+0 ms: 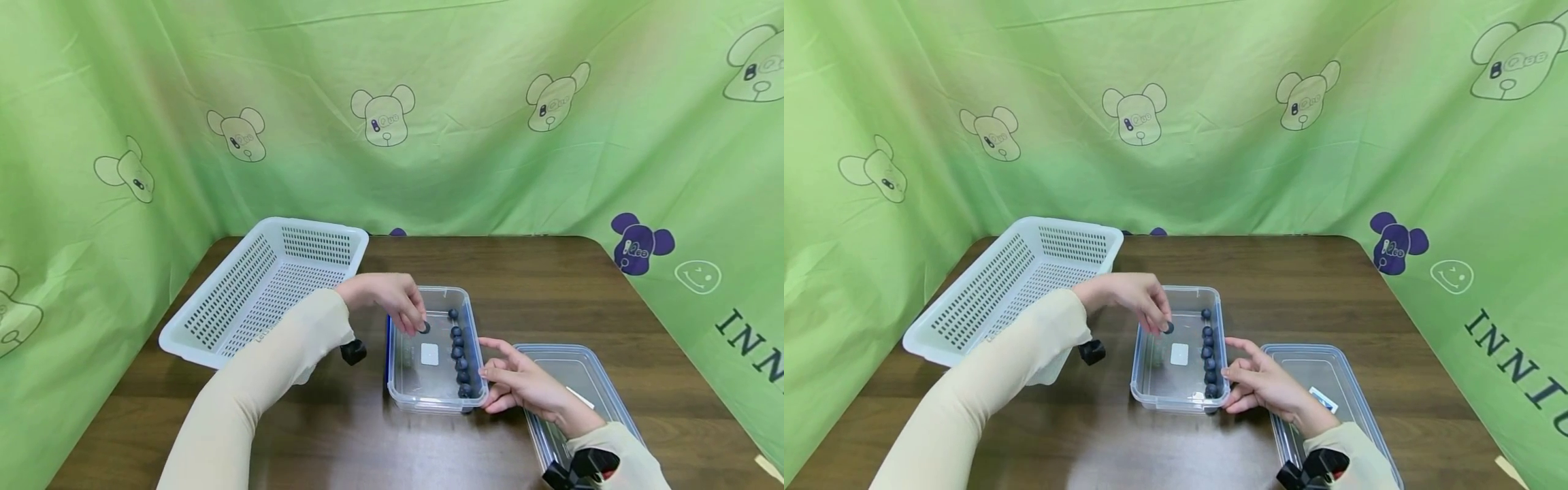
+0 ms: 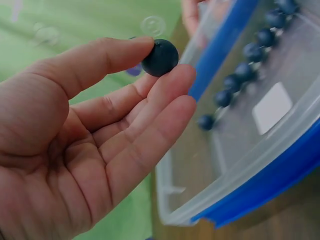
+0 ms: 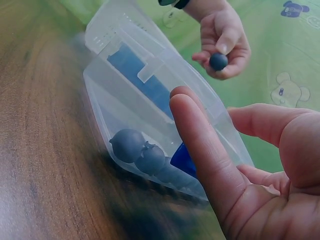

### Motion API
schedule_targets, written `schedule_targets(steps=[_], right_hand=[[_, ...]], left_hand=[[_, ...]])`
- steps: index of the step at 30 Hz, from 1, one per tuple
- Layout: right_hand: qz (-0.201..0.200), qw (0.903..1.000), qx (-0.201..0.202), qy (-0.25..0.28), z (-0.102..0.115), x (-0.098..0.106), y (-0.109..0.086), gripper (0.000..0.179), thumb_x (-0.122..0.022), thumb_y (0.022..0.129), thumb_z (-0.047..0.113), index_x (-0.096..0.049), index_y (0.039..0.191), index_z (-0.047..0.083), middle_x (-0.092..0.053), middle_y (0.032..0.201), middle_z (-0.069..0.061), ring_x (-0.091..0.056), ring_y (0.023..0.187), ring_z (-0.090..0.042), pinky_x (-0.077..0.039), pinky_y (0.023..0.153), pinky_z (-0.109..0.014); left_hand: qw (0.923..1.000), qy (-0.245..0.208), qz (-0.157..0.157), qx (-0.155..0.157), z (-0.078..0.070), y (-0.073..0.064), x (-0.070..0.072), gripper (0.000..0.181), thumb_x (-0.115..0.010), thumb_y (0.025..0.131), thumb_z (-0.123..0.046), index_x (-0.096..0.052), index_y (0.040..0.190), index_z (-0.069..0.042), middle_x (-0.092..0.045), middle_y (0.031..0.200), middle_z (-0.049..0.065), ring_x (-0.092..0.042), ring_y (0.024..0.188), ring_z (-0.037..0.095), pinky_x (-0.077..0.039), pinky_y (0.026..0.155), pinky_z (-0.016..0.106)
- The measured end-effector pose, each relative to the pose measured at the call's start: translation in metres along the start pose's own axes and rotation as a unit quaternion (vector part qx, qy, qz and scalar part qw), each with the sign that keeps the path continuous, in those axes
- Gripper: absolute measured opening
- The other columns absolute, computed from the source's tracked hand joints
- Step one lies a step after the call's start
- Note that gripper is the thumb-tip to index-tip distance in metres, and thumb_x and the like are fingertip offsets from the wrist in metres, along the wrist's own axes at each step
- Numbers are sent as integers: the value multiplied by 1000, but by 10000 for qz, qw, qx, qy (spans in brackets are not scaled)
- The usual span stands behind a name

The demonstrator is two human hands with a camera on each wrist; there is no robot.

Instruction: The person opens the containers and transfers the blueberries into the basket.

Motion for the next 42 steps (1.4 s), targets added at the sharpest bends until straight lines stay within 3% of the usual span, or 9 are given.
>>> schedule_targets(steps=[4, 10, 19, 25, 31, 37, 42], right_hand=[[-31, 10000, -16, -19, 0, 0, -1, 64, -51, 102, 2, -10, 150, 3, -59, 101, -11, -71, 73, -20, -63, 68, -37], [-64, 10000, -40, -32, 0, 0, -1, 63, -51, 102, 2, -10, 150, 3, -59, 101, -11, -71, 73, -20, -63, 67, -36], [-33, 10000, -39, -37, 0, 1, 0, 71, -51, 102, 2, 2, 149, -1, -59, 101, -11, -71, 73, -20, -63, 67, -36], [8, 10000, -89, -26, -2, 2, -1, 66, -52, 102, 3, -6, 151, 3, -59, 101, -11, -71, 73, -20, -63, 68, -36], [41, 10000, -69, 4, -2, 1, -1, 63, -51, 102, 3, -11, 150, 6, -60, 101, -11, -71, 73, -20, -63, 68, -36], [6, 10000, -57, 6, 0, 0, -1, 71, -51, 102, 3, 1, 150, 1, -60, 100, -11, -71, 72, -20, -63, 67, -36], [-27, 10000, -81, -13, -1, 0, -1, 73, -51, 102, 3, 4, 150, 0, -60, 101, -11, -71, 72, -20, -63, 67, -36]], left_hand=[[9995, -110, -259, -151, 0, -13, 21, 9, -69, 91, 2, -69, 98, 8, -73, 80, 11, -71, 72, 16, -62, 78, 34], [9963, -270, -733, -372, 6, -33, 55, 14, -68, 90, 1, -69, 101, 10, -73, 87, 18, -72, 80, 23, -59, 87, 43], [9862, -678, -1468, -343, 39, -62, 108, 20, -62, 94, -1, -64, 108, 14, -72, 90, 11, -70, 86, 25, -58, 90, 41], [9706, -1293, -2003, -343, 72, -86, 140, 29, -57, 97, 3, -55, 120, 21, -70, 96, 15, -70, 90, 25, -52, 99, 47], [9536, -1655, -2510, -149, 110, -107, 164, 36, -58, 98, 1, -50, 127, 22, -70, 95, 7, -70, 90, 17, -52, 99, 43], [9373, -2055, -2814, -25, 142, -124, 174, 31, -56, 100, 0, -53, 123, 20, -71, 88, 3, -70, 86, 14, -56, 92, 35], [9244, -2400, -2964, 4, 162, -134, 176, 18, -56, 99, 2, -60, 113, 13, -73, 90, 7, -71, 82, 13, -58, 89, 33]])
Point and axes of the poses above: each hand's wrist, its own y-axis towards the middle knuckle, its own x-axis out of the back of the hand, z = x × y, the point moved 9 cm from there along y, towards the middle knuckle
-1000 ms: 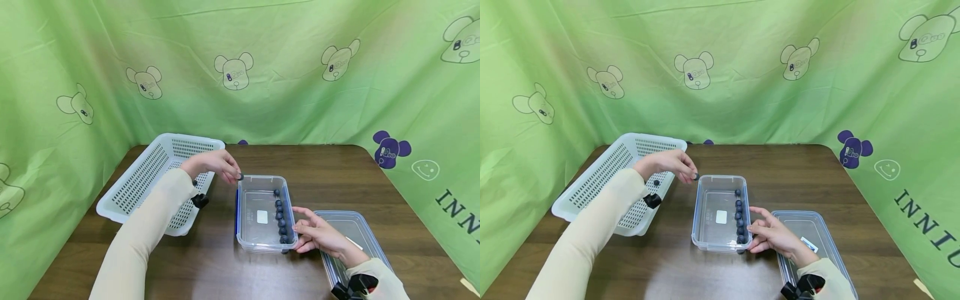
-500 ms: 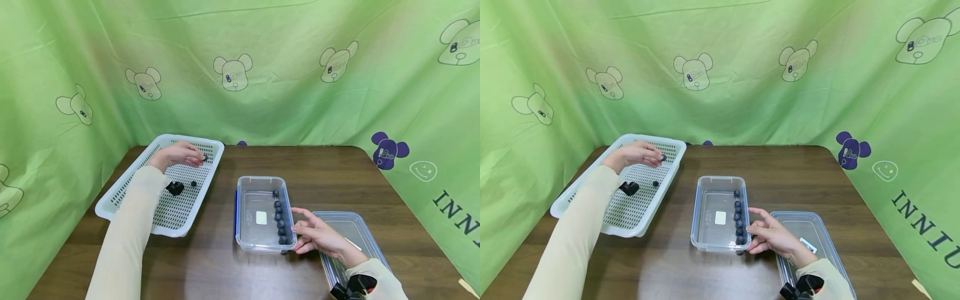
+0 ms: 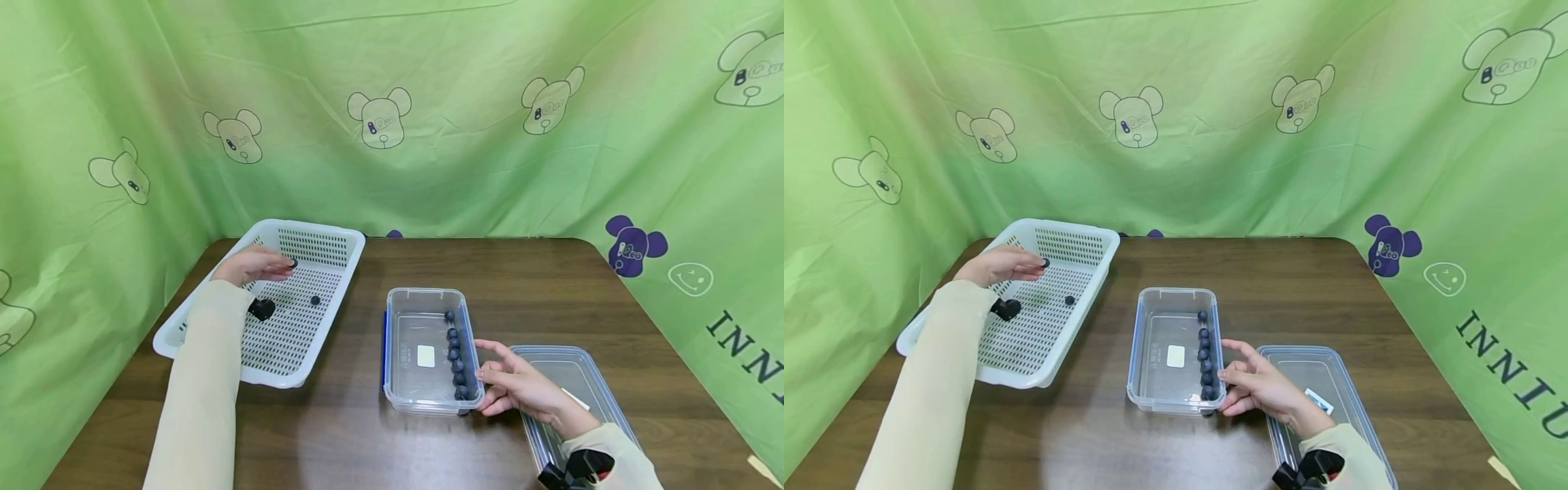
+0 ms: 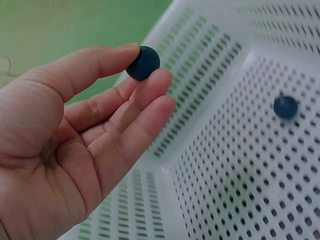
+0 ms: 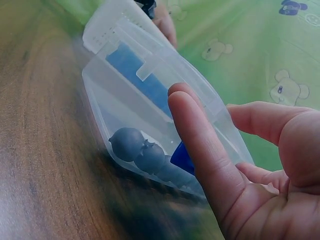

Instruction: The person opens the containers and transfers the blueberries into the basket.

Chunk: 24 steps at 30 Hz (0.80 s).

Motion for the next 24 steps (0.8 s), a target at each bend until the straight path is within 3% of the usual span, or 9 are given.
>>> schedule_targets(steps=[5, 9, 13, 17, 24], right_hand=[[10, 10000, 8, -2, -1, 0, 0, 74, -51, 102, 3, 6, 150, 0, -60, 101, -11, -70, 72, -19, -63, 67, -36], [15, 10000, 27, -3, -1, 1, 0, 73, -51, 102, 3, 5, 150, 0, -59, 101, -12, -70, 72, -19, -63, 67, -36], [40, 10000, 30, 1, -1, 0, 0, 72, -51, 103, 3, 4, 150, 0, -59, 101, -12, -71, 73, -19, -63, 67, -36], [49, 10000, 16, 53, -2, 1, 0, 66, -51, 103, 4, -5, 150, 3, -59, 101, -11, -71, 73, -20, -63, 68, -35], [151, 9996, 148, 180, -1, -1, 1, 57, -49, 103, 2, -17, 150, 12, -59, 101, -11, -72, 75, -21, -63, 68, -35]], left_hand=[[9991, -239, -206, 274, 18, -1, 5, 9, -59, 97, 4, -66, 103, 7, -73, 90, 10, -72, 81, 15, -57, 91, 36], [9980, -124, -306, 544, 33, 0, 3, 15, -62, 94, 6, -66, 107, 12, -73, 91, 13, -72, 78, 16, -59, 87, 36], [9934, 454, -192, 1031, 47, 2, -7, 15, -64, 92, 6, -65, 106, 13, -72, 85, 13, -71, 73, 16, -61, 78, 31], [9820, 1165, -42, 1488, 53, 4, -17, 13, -66, 91, 4, -65, 101, 11, -70, 78, 11, -68, 66, 15, -62, 71, 28], [9615, 2199, -24, 1647, 50, 5, -28, 16, -69, 90, -2, -69, 100, 10, -68, 72, 10, -67, 65, 15, -61, 69, 29]])
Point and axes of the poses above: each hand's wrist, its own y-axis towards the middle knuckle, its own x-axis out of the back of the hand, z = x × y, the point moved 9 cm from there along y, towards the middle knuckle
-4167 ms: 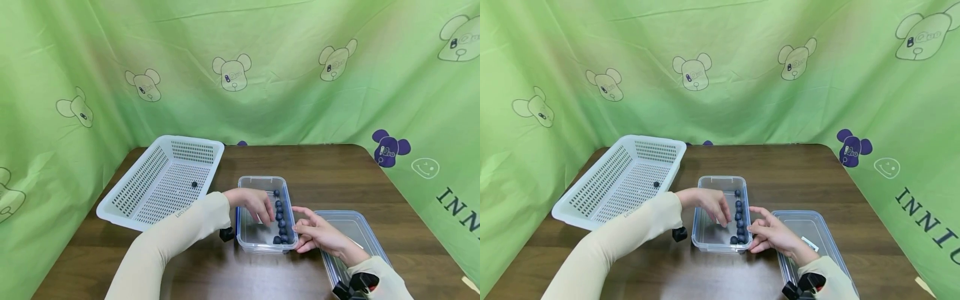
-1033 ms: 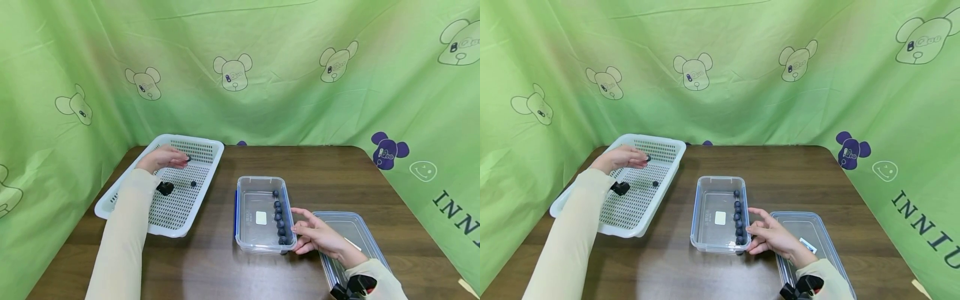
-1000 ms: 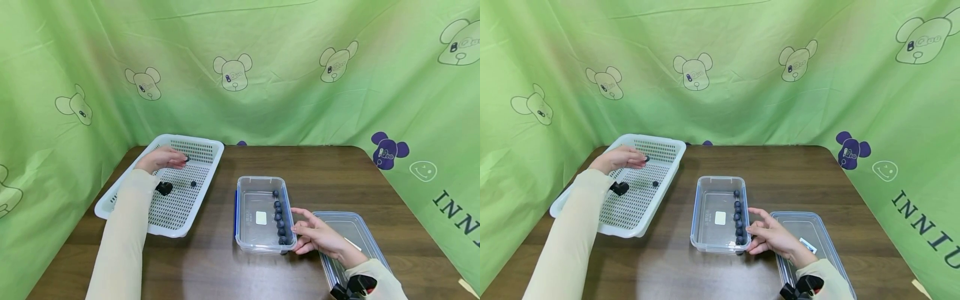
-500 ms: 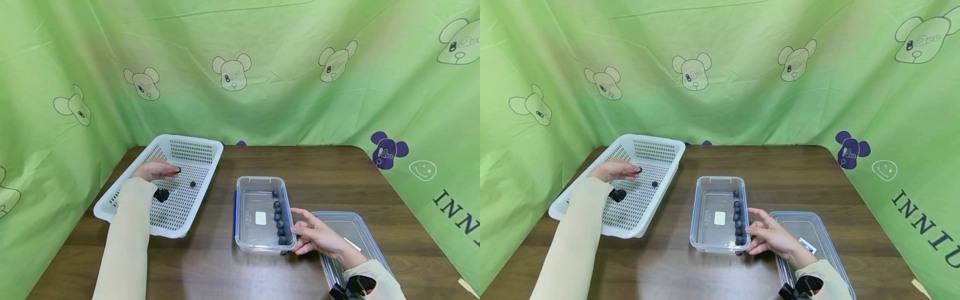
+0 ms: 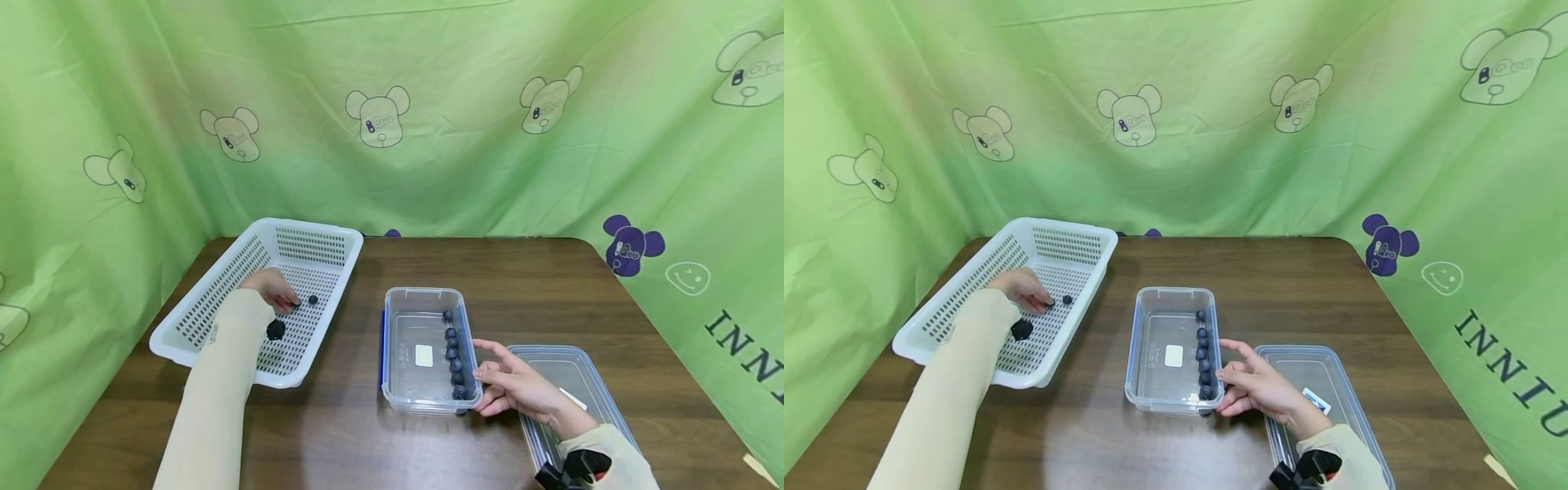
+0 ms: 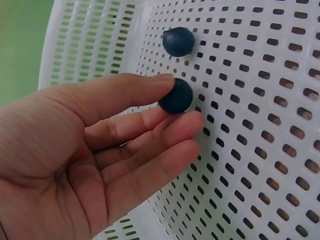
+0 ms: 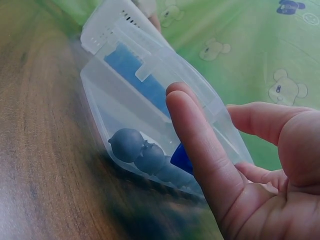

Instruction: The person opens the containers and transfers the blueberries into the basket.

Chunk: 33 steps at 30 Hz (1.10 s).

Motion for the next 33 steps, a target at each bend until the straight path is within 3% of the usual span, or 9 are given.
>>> schedule_targets(steps=[9, 13, 17, 21, 26, 31, 33], right_hand=[[31, 10000, 13, 8, 0, -2, 1, 54, -49, 103, 3, -23, 149, 18, -59, 101, -12, -72, 75, -21, -63, 68, -35], [54, 10000, 27, 9, 0, -2, 2, 53, -48, 103, 3, -26, 148, 22, -59, 102, -12, -72, 75, -21, -63, 68, -34], [57, 10000, 38, -8, 0, -1, 1, 54, -49, 104, 3, -25, 149, 21, -59, 102, -12, -72, 75, -21, -63, 69, -35], [56, 10000, 39, -2, 0, -2, 1, 54, -49, 104, 3, -25, 149, 21, -59, 103, -12, -72, 75, -21, -63, 69, -35], [53, 10000, 40, -2, -1, -2, 2, 53, -49, 104, 3, -26, 148, 22, -59, 102, -12, -72, 75, -21, -63, 68, -34], [11, 10000, 29, 3, -1, -1, 0, 57, -49, 104, 3, -19, 151, 15, -59, 103, -13, -71, 74, -21, -63, 68, -35], [12, 10000, 30, 15, -2, -1, 0, 57, -49, 104, 3, -18, 151, 15, -59, 103, -12, -71, 75, -20, -63, 68, -34]], left_hand=[[9997, 182, -151, 31, -2, -1, 2, 18, -70, 90, -3, -67, 102, 10, -70, 84, 15, -68, 70, 18, -61, 72, 31], [9987, 270, -383, -181, -7, -8, 9, 21, -70, 89, -3, -66, 104, 12, -71, 90, 18, -71, 77, 22, -61, 77, 33], [9970, -73, -486, -600, -19, -13, 16, 16, -69, 87, 1, -65, 98, 12, -71, 90, 21, -70, 75, 22, -61, 80, 36], [9922, -509, -221, -1115, -36, -16, 19, 21, -68, 89, 3, -63, 104, 16, -70, 98, 24, -70, 81, 22, -59, 87, 39], [9789, -978, 226, -1779, -67, -26, 16, 35, -61, 95, 3, -53, 123, 22, -65, 117, 29, -70, 97, 24, -53, 98, 42], [9647, -1102, 667, -2295, -107, -41, -4, 37, -56, 98, 5, -48, 130, 23, -58, 126, 34, -67, 107, 31, -49, 102, 46], [9629, -1025, 813, -2359, -122, -46, -16, 36, -56, 98, 5, -50, 128, 22, -59, 125, 34, -67, 107, 33, -51, 100, 46]])
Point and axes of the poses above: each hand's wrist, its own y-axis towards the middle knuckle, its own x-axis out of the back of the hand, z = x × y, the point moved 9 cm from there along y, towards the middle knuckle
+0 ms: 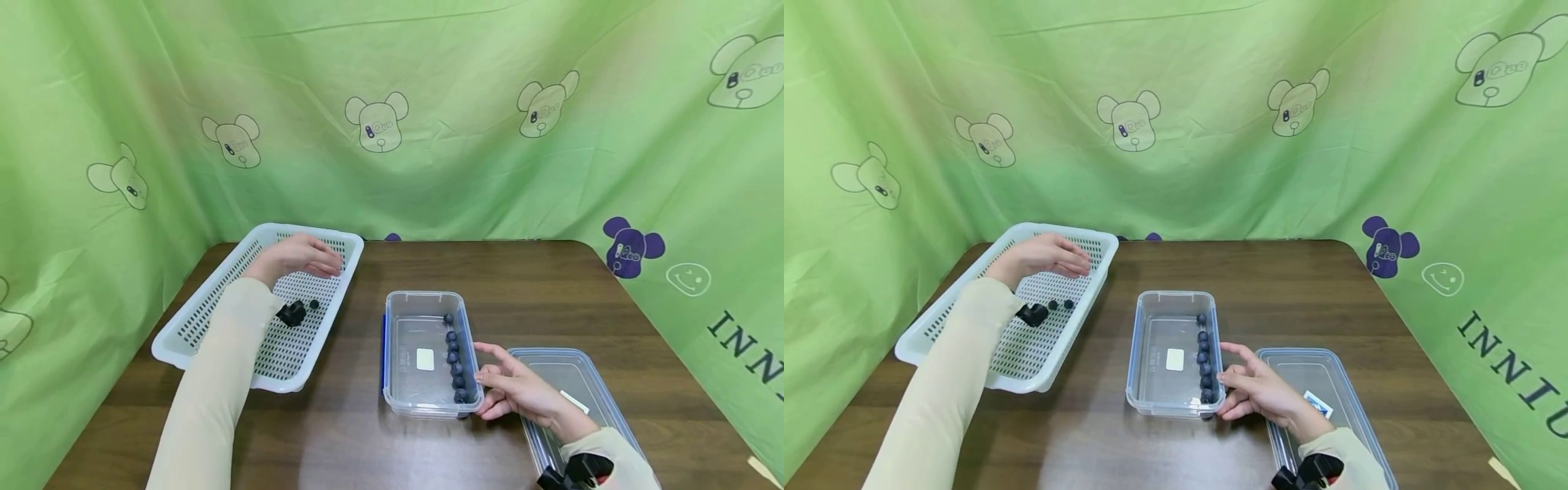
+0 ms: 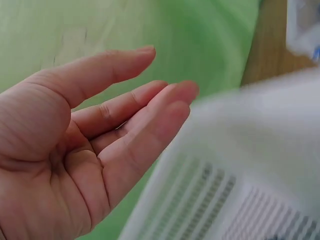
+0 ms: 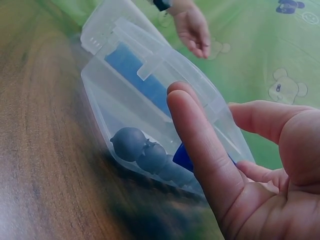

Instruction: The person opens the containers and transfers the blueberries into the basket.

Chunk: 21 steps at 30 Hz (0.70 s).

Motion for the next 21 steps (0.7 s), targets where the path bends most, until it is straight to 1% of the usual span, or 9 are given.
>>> schedule_targets(steps=[2, 5, 6, 9, 11, 14, 16, 19, 21], right_hand=[[10, 10000, 11, 19, 0, 0, 0, 56, -48, 104, 3, -21, 150, 17, -60, 103, -12, -71, 75, -20, -63, 68, -34], [45, 10000, 32, 47, -1, 0, 0, 53, -48, 104, 3, -27, 148, 24, -59, 103, -12, -71, 75, -20, -63, 68, -34], [58, 10000, 38, 58, -1, 0, 0, 52, -48, 104, 3, -29, 147, 25, -59, 103, -12, -71, 75, -20, -62, 69, -34], [102, 9999, 37, 86, -1, -1, -1, 51, -48, 104, 3, -30, 145, 28, -59, 103, -12, -71, 76, -20, -62, 69, -33], [130, 9999, 39, 99, -1, -2, -1, 51, -48, 104, 3, -31, 145, 29, -59, 103, -12, -71, 76, -20, -62, 69, -33], [171, 9998, 44, 113, -1, -2, -2, 51, -47, 104, 2, -33, 143, 31, -59, 104, -12, -71, 76, -20, -62, 69, -33], [187, 9997, 57, 114, 0, -2, -2, 50, -47, 104, 2, -34, 143, 31, -59, 104, -12, -71, 76, -20, -62, 69, -33], [180, 9997, 58, 122, 0, -2, -2, 51, -47, 104, 3, -32, 144, 30, -59, 104, -12, -72, 76, -20, -62, 69, -33], [153, 9998, 47, 122, 0, -1, -2, 51, -47, 104, 3, -31, 145, 29, -60, 104, -12, -72, 76, -20, -62, 69, -33]], left_hand=[[9997, 137, 214, 30, -8, 6, -17, 35, -58, 98, 2, -53, 127, 20, -60, 123, 34, -68, 106, 32, -53, 98, 44], [9981, 376, 462, 126, -14, 15, -42, 32, -63, 95, 0, -58, 122, 17, -65, 116, 30, -70, 101, 31, -57, 92, 39], [9976, 427, 536, 137, -15, 18, -51, 32, -65, 94, 1, -59, 121, 16, -66, 114, 29, -70, 101, 32, -57, 91, 39], [9969, 481, 622, 105, -19, 25, -77, 34, -70, 90, 2, -61, 119, 16, -71, 104, 22, -71, 97, 31, -58, 88, 39], [9967, 464, 662, 36, -21, 29, -94, 34, -72, 87, 3, -62, 118, 16, -73, 97, 18, -72, 91, 28, -59, 87, 40], [9956, 409, 837, -19, -20, 34, -121, 32, -74, 85, 4, -64, 114, 16, -74, 89, 14, -72, 80, 21, -60, 84, 40], [9938, 402, 1036, -16, -18, 37, -140, 30, -74, 85, 6, -65, 112, 16, -74, 86, 15, -72, 75, 20, -61, 81, 39], [9899, 419, 1349, 95, -13, 40, -166, 25, -73, 85, 7, -67, 109, 15, -73, 86, 15, -72, 76, 23, -62, 79, 38], [9853, 539, 1608, 226, -8, 41, -182, 21, -72, 87, 6, -68, 106, 13, -73, 86, 16, -72, 77, 23, -61, 79, 38]])
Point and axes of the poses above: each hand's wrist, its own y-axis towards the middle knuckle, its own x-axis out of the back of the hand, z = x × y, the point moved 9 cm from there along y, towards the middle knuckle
